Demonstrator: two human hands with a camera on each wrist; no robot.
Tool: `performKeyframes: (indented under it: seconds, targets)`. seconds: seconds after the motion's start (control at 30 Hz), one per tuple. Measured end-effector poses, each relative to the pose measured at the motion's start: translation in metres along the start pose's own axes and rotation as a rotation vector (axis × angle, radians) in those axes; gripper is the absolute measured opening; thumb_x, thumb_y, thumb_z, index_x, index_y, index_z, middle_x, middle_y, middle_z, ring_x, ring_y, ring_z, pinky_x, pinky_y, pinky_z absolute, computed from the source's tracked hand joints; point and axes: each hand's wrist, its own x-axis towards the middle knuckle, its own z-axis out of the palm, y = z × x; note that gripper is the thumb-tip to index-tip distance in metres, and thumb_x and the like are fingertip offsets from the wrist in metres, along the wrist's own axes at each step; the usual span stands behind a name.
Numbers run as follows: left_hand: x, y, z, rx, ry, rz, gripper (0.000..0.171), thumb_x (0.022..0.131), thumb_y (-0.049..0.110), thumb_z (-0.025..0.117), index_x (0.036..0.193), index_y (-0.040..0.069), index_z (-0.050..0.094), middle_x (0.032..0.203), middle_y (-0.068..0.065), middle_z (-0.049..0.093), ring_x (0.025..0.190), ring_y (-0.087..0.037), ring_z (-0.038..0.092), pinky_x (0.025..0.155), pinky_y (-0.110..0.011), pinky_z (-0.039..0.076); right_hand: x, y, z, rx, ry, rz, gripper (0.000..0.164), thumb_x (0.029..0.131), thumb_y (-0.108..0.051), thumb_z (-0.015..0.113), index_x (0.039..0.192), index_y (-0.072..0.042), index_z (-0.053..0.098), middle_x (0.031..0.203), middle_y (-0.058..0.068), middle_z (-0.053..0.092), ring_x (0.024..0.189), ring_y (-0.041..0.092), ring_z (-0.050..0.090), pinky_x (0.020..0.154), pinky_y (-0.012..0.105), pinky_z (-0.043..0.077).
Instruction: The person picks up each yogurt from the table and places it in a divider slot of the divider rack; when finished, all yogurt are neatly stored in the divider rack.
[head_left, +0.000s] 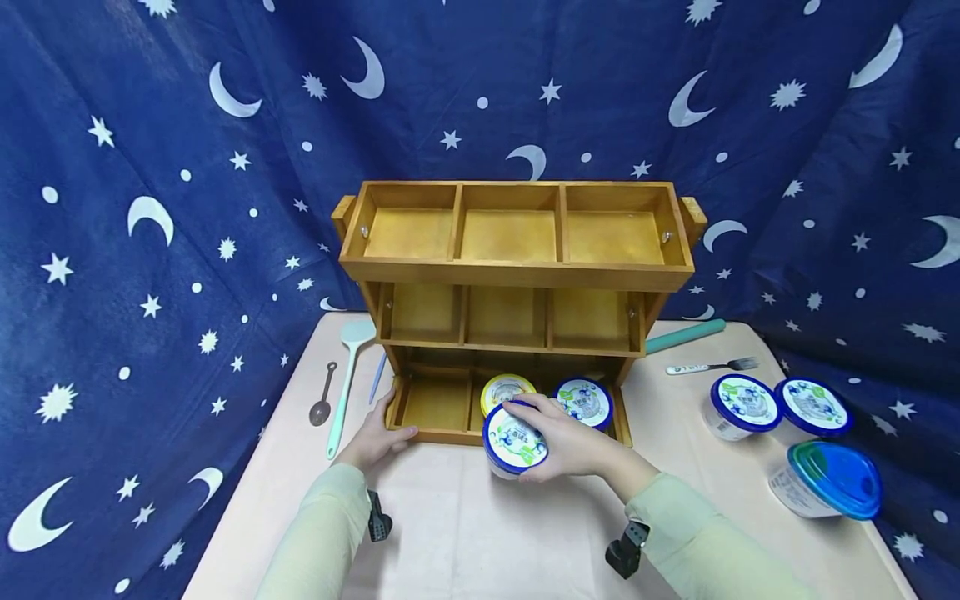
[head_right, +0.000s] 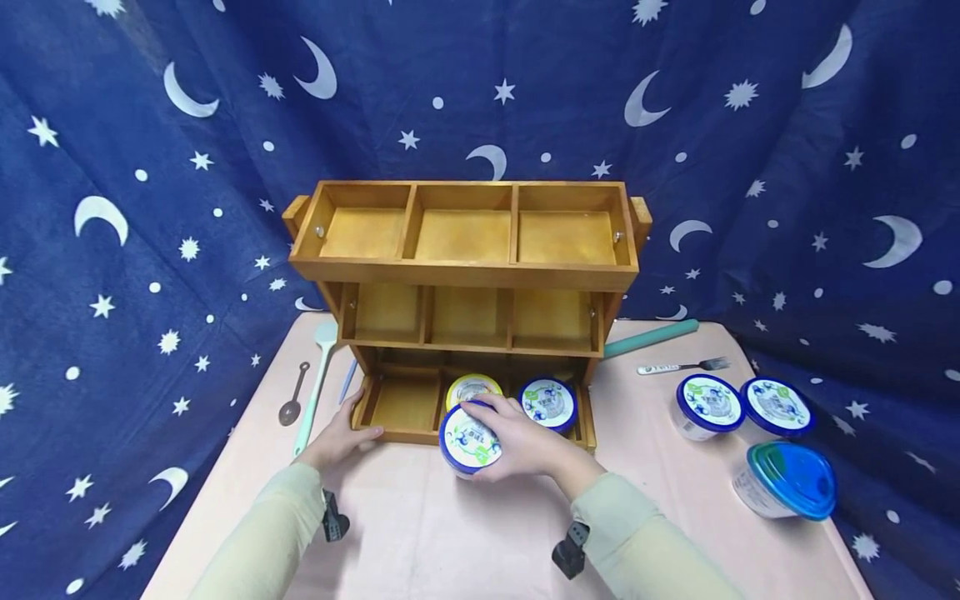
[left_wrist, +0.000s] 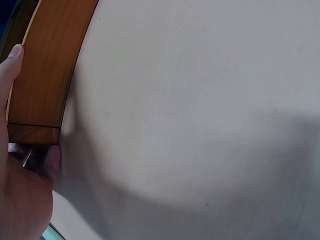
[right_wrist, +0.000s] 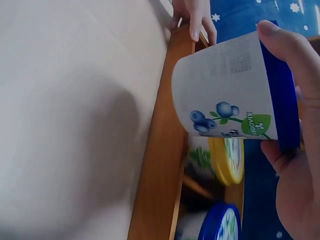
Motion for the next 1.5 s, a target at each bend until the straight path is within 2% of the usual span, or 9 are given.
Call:
performKeyframes:
  seconds: [0.2, 0.47, 0.6, 0.8, 1.03, 1.27, 1.5]
  targets:
    - [0.000, -0.003, 0.001, 0.011, -0.001, -0.012, 0.098, 0.078, 0.040, 0.074, 0.151, 0.021, 0.012, 0.147, -0.028, 0.021, 0.134, -0.046, 0.021, 0.107, -0.060, 0.019, 0.026, -0.012, 0.008, 0.008, 0.013, -0.037, 0.097, 0.065, -0.043, 0.083, 0.146, -0.018, 0.035, 0.146, 0.016, 0.028, 0.132, 0.035, 0.027, 0.097, 0.055, 0.037]
    - [-0.002, -0.003, -0.001, 0.020, 0.007, -0.010, 0.098, 0.079, 0.039, 0.074, 0.151, 0.021, 0.011, 0.146, -0.029, 0.021, 0.133, -0.047, 0.022, 0.106, -0.061, 0.018, 0.055, -0.023, 0.021, -0.019, 0.067, -0.047, 0.102, 0.065, -0.051, 0.081, 0.147, -0.018, 0.030, 0.149, 0.010, 0.026, 0.133, 0.032, 0.028, 0.101, 0.051, 0.036]
    - [-0.002, -0.002, -0.001, 0.018, 0.008, -0.031, 0.099, 0.077, 0.043, 0.074, 0.151, 0.023, 0.012, 0.145, -0.030, 0.023, 0.132, -0.046, 0.025, 0.106, -0.060, 0.019, 0.068, -0.026, 0.027, -0.014, 0.106, -0.057, 0.102, 0.065, -0.051, 0.081, 0.147, -0.016, 0.030, 0.149, 0.008, 0.026, 0.131, 0.029, 0.030, 0.100, 0.049, 0.037]
    - [-0.003, 0.000, -0.001, 0.021, -0.003, -0.051, 0.100, 0.077, 0.045, 0.074, 0.151, 0.025, 0.010, 0.147, -0.027, 0.022, 0.133, -0.045, 0.024, 0.107, -0.060, 0.018, 0.086, -0.029, 0.035, -0.054, 0.164, -0.042, 0.103, 0.064, -0.056, 0.079, 0.147, -0.019, 0.030, 0.149, 0.005, 0.026, 0.129, 0.025, 0.032, 0.100, 0.044, 0.038]
    - [-0.003, 0.002, -0.001, 0.038, -0.006, -0.027, 0.096, 0.081, 0.041, 0.071, 0.152, 0.021, 0.010, 0.147, -0.028, 0.021, 0.134, -0.045, 0.022, 0.107, -0.059, 0.017, 0.104, -0.029, 0.044, -0.061, 0.228, -0.041, 0.102, 0.063, -0.049, 0.082, 0.146, -0.015, 0.033, 0.146, 0.009, 0.029, 0.126, 0.028, 0.034, 0.099, 0.045, 0.039]
    - [-0.003, 0.004, -0.002, 0.076, -0.022, -0.006, 0.096, 0.083, 0.041, 0.069, 0.152, 0.017, 0.008, 0.148, -0.029, 0.019, 0.135, -0.045, 0.020, 0.108, -0.058, 0.017, 0.121, -0.029, 0.055, -0.096, 0.243, 0.007, 0.102, 0.064, -0.048, 0.083, 0.146, -0.014, 0.032, 0.144, 0.014, 0.032, 0.119, 0.032, 0.039, 0.095, 0.045, 0.042]
    - [-0.002, 0.003, -0.001, 0.044, -0.003, 0.020, 0.099, 0.080, 0.042, 0.072, 0.152, 0.016, 0.009, 0.146, -0.030, 0.022, 0.134, -0.043, 0.022, 0.109, -0.055, 0.018, 0.132, -0.027, 0.064, -0.112, 0.209, 0.009, 0.101, 0.063, -0.046, 0.083, 0.145, -0.014, 0.035, 0.143, 0.014, 0.034, 0.119, 0.032, 0.039, 0.095, 0.043, 0.043]
